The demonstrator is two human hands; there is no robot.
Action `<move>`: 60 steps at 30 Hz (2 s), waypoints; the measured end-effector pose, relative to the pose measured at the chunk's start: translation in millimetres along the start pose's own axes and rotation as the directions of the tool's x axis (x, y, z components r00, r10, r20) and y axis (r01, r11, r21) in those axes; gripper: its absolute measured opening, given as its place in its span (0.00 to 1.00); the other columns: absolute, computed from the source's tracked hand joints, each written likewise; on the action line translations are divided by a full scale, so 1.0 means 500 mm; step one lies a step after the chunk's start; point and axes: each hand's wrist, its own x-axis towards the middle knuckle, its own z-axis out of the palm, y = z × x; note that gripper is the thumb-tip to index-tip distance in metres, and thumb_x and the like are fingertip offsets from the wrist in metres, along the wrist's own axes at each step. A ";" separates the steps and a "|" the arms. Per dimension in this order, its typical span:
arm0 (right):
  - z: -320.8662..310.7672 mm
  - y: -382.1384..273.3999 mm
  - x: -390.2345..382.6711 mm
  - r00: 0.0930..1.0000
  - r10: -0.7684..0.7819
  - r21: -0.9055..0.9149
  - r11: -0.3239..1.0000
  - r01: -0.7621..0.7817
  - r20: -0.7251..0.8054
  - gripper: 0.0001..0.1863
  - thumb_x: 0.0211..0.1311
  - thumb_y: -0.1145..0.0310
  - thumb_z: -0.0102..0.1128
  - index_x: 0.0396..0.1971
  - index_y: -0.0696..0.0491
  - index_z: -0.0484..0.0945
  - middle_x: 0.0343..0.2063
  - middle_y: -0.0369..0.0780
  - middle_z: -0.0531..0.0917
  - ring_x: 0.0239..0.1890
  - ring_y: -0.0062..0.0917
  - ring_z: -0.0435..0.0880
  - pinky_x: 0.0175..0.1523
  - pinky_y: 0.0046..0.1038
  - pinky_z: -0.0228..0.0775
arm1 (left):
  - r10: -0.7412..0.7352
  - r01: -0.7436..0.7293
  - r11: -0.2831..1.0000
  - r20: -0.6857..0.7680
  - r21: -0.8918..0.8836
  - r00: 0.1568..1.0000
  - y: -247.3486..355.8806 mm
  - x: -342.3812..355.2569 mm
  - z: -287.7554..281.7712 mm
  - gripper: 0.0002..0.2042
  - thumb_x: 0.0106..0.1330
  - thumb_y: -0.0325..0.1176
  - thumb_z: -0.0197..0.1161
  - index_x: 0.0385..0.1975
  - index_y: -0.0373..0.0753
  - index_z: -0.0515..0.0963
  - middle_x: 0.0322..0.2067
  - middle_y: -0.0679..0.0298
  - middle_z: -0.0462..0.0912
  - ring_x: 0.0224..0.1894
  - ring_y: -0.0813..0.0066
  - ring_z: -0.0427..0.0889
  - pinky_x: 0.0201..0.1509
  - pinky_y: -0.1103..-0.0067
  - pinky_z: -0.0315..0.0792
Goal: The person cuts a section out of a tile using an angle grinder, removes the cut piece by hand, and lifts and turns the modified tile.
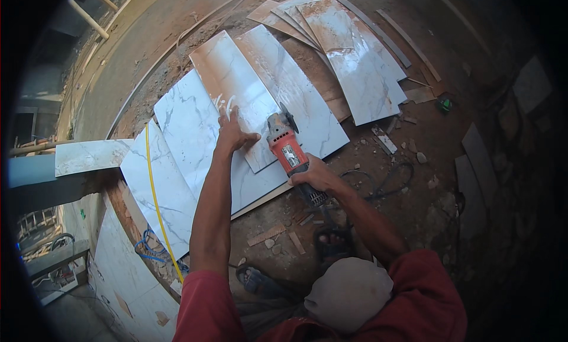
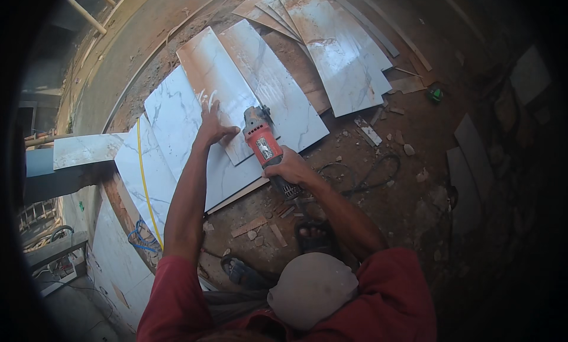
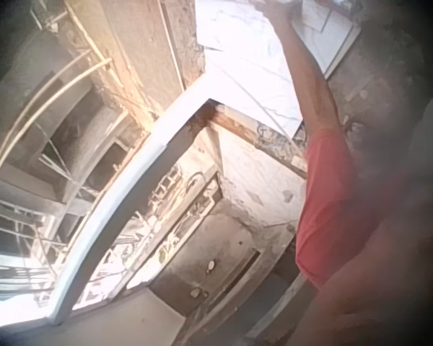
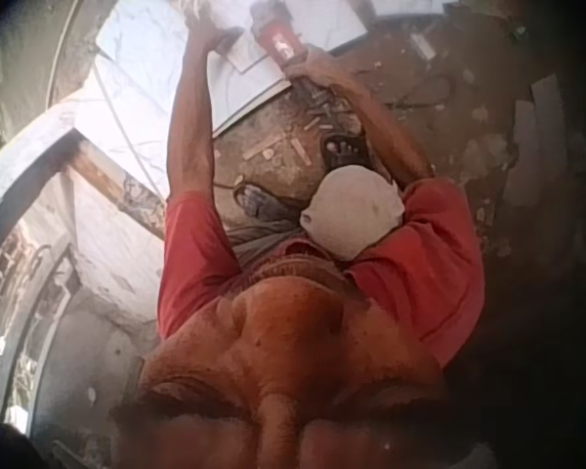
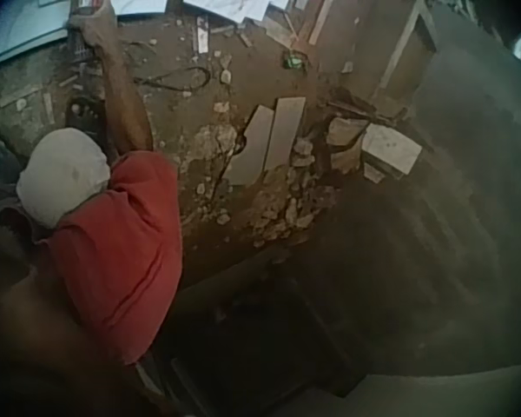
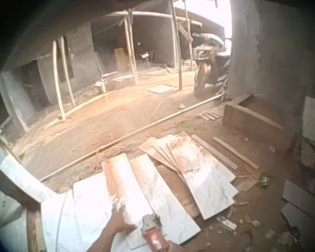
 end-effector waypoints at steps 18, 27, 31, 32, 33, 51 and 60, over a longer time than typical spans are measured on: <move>-0.003 0.011 -0.014 0.999 0.041 -0.029 0.999 -0.041 0.015 0.40 0.36 0.57 0.76 0.51 0.63 0.73 0.40 0.48 0.82 0.41 0.34 0.82 0.49 0.31 0.73 | 0.009 -0.009 1.000 -0.023 0.008 1.000 0.002 -0.002 -0.001 0.63 0.33 0.51 0.85 0.72 0.37 0.53 0.75 0.46 0.34 0.74 0.43 0.49 0.72 0.58 0.61; 0.000 0.034 -0.010 1.000 0.007 0.004 1.000 -0.007 0.023 0.40 0.36 0.59 0.76 0.51 0.63 0.72 0.40 0.47 0.82 0.41 0.34 0.82 0.50 0.30 0.72 | 0.018 -0.018 1.000 -0.024 -0.002 1.000 0.002 -0.004 -0.004 0.63 0.33 0.51 0.84 0.72 0.37 0.53 0.75 0.46 0.34 0.74 0.43 0.50 0.72 0.58 0.60; -0.004 0.035 -0.013 0.999 0.016 0.016 1.000 -0.016 0.032 0.38 0.38 0.61 0.76 0.51 0.62 0.72 0.39 0.43 0.81 0.39 0.29 0.80 0.48 0.29 0.73 | 0.008 -0.008 1.000 -0.011 0.006 1.000 0.008 -0.007 -0.004 0.63 0.34 0.50 0.84 0.73 0.37 0.52 0.75 0.46 0.33 0.74 0.42 0.50 0.72 0.57 0.60; -0.007 0.040 -0.014 1.000 0.013 0.021 1.000 -0.013 0.025 0.39 0.37 0.60 0.76 0.51 0.63 0.72 0.40 0.46 0.82 0.40 0.31 0.81 0.48 0.30 0.73 | 0.015 -0.015 1.000 -0.009 0.005 1.000 0.012 -0.007 -0.001 0.63 0.34 0.50 0.84 0.73 0.38 0.52 0.75 0.46 0.33 0.74 0.42 0.50 0.72 0.57 0.60; -0.006 0.033 -0.017 1.000 0.011 0.020 1.000 -0.011 0.026 0.39 0.37 0.60 0.76 0.51 0.63 0.72 0.40 0.46 0.82 0.40 0.31 0.81 0.48 0.30 0.73 | 0.014 -0.014 1.000 -0.011 0.005 1.000 0.010 -0.007 -0.002 0.63 0.34 0.50 0.84 0.73 0.38 0.52 0.75 0.46 0.33 0.74 0.42 0.50 0.72 0.57 0.60; -0.168 -0.019 -0.257 0.969 -0.079 0.328 0.932 0.155 -0.232 0.31 0.42 0.65 0.73 0.48 0.58 0.72 0.33 0.37 0.80 0.30 0.21 0.81 0.37 0.24 0.76 | 0.021 -0.002 0.997 -0.228 0.082 0.973 0.174 0.017 0.089 0.38 0.63 0.60 0.57 0.73 0.58 0.56 0.77 0.53 0.36 0.77 0.43 0.31 0.63 0.26 0.26; -0.169 -0.008 -0.305 0.956 -0.041 0.316 0.939 0.136 -0.290 0.29 0.43 0.58 0.71 0.42 0.61 0.74 0.25 0.44 0.83 0.23 0.30 0.85 0.29 0.28 0.79 | 0.074 -0.026 0.989 -0.329 0.148 0.942 0.108 -0.010 0.107 0.31 0.66 0.53 0.52 0.71 0.60 0.61 0.76 0.55 0.46 0.77 0.48 0.39 0.63 0.26 0.27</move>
